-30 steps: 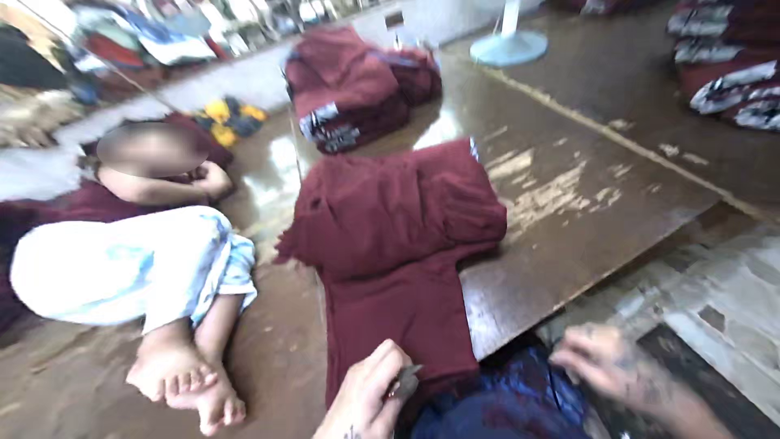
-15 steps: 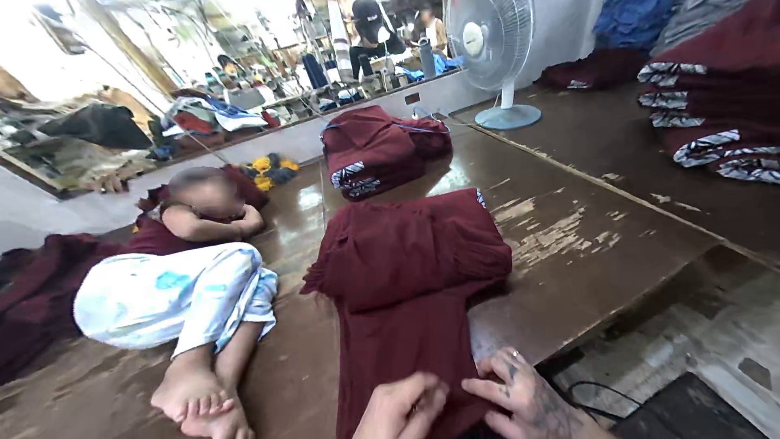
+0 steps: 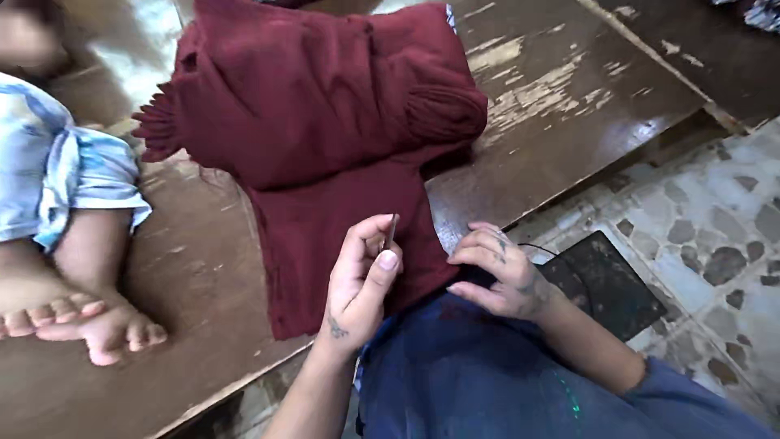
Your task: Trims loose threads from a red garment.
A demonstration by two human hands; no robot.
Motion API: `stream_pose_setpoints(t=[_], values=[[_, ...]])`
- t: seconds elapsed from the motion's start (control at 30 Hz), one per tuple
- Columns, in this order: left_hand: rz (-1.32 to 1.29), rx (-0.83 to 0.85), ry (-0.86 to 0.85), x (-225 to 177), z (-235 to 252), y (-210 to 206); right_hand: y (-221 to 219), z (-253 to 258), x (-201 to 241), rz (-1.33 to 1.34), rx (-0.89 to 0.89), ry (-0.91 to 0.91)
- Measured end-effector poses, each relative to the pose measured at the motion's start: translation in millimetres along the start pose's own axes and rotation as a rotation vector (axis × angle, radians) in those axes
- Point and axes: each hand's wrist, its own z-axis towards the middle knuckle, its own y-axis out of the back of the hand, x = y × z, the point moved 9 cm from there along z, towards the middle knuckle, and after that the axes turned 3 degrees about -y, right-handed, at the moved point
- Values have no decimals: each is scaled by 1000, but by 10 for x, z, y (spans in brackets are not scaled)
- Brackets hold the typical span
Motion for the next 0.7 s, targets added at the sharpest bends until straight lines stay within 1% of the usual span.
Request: stream_pose_setpoints(t=[0.07, 0.17, 0.23, 0.33, 0.4, 0.47, 0.57, 0.6, 0.67, 0.7], values=[[52, 7, -1, 20, -9, -3, -112, 19, 2, -48, -36, 7], [54, 14, 12, 40, -22, 31, -195, 1, -4, -122, -73, 41], [66, 39, 15, 36, -33, 27, -172, -32, -9, -61, -68, 78], [156, 96, 2, 17, -47, 12, -13, -48, -77, 124, 49, 62], [150, 103, 4, 14, -39, 15, 79, -45, -112, 195, 126, 48], [121, 94, 20, 26, -4, 18, 108, -18, -114, 160, 86, 43], [119, 77, 48, 50, 16, 3, -100, 9, -71, -108, 7, 62], [126, 79, 48, 52, 11, -3, -176, 5, -64, -135, -29, 85], [153, 96, 39, 44, -3, -6, -183, -4, -78, -26, -86, 112], [183, 109, 34, 35, -8, 0, -129, 10, -103, 55, -63, 102]])
